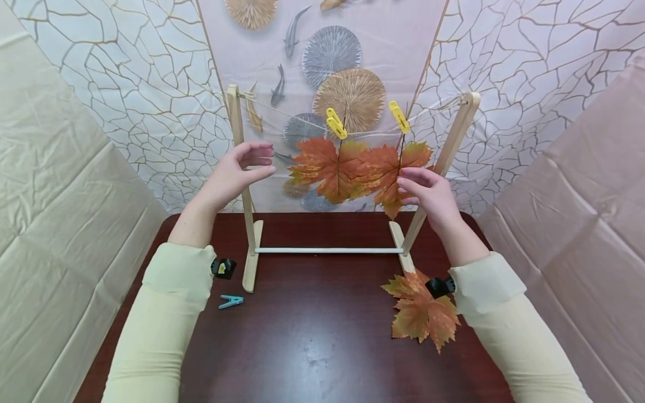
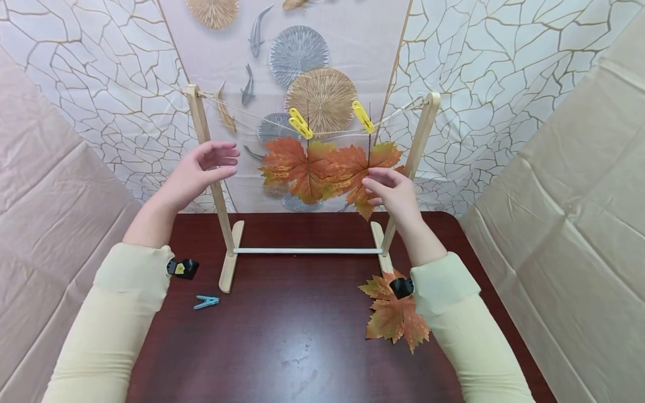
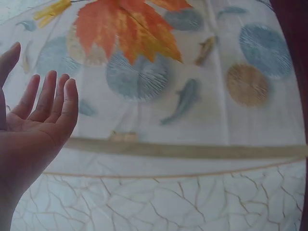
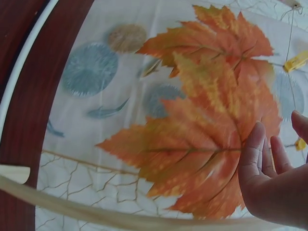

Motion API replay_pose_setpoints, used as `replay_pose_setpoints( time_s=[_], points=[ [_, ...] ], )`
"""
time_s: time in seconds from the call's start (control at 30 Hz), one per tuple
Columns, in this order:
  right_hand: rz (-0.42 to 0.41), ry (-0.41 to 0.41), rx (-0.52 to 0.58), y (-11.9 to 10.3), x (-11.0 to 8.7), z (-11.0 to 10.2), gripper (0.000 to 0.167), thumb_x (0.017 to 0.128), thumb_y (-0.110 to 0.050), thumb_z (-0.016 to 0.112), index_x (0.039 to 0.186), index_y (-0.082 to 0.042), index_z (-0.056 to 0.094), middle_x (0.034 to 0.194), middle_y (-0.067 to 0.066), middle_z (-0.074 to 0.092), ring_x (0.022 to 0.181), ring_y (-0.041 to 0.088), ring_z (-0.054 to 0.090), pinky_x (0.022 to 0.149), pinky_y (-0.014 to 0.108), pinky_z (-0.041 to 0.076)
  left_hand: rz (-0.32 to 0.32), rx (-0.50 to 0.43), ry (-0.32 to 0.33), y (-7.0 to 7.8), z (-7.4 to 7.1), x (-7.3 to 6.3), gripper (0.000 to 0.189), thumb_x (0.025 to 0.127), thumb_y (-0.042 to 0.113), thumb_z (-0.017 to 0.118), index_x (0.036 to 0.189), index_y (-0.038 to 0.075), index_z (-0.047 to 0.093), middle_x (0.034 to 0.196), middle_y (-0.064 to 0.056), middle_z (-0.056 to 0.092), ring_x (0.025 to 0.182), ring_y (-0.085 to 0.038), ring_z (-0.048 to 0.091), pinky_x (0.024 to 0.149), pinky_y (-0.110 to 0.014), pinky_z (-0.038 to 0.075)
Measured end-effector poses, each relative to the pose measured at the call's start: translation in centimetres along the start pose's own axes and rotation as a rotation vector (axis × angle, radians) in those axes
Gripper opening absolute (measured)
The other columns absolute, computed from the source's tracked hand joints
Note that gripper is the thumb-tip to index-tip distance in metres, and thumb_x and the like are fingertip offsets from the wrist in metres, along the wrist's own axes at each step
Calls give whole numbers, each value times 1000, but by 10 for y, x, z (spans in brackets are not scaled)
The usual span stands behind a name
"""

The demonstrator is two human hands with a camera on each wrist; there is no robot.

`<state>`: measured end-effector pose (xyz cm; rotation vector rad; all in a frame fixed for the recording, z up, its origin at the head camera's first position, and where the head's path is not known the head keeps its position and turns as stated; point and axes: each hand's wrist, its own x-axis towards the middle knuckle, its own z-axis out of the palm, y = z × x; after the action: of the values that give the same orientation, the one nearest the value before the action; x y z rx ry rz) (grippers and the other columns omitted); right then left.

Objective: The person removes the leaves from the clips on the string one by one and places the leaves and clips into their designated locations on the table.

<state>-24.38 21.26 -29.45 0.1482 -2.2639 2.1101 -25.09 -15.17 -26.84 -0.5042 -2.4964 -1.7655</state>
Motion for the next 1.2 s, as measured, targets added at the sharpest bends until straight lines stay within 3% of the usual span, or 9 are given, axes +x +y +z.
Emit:
replay_pose_setpoints(
  time_s=[0.17, 0.53, 0.77, 1.0, 1.2],
  points=[
    [4, -22, -27, -9, 4, 12, 48, 88, -20, 65, 127, 3, 50, 96, -9, 64, 77, 3, 63, 66, 20, 54, 44, -34, 4, 15, 8, 9, 48, 87, 12, 65, 132, 8, 48, 130, -12, 55, 114, -20, 55, 99, -35, 45],
    [-17, -36, -24, -27, 17, 42, 45, 87, -19, 66, 126, 0, 53, 98, -7, 62, 88, 12, 61, 67, 21, 53, 85, -71, 7, 47, 27, 29, 49, 86, 13, 66, 132, 10, 49, 131, -9, 55, 118, -20, 53, 98, -33, 45],
    [-19, -38, -10, -34, 26, 61, 42, 88, -14, 64, 127, -2, 54, 105, 0, 61, 89, 13, 61, 67, 21, 54, 99, -99, 14, 56, 36, 42, 51, 86, 14, 67, 133, 11, 48, 133, -7, 54, 120, -20, 53, 98, -31, 45],
    [-21, -21, -13, -37, 35, 75, 47, 87, -11, 64, 131, -2, 51, 129, 14, 54, 86, 7, 61, 65, 20, 54, 95, -105, 28, 63, 42, 50, 56, 85, 17, 68, 135, 12, 45, 136, -5, 51, 122, -17, 52, 100, -28, 44],
    [9, -1, -84, -36, 42, 84, 50, 87, -14, 65, 135, -9, 49, 138, 10, 48, 94, 12, 58, 68, 21, 54, 79, -89, 29, 69, 49, 59, 58, 85, 17, 68, 137, 9, 44, 137, -7, 51, 123, -16, 51, 100, -25, 43]
  ],
)
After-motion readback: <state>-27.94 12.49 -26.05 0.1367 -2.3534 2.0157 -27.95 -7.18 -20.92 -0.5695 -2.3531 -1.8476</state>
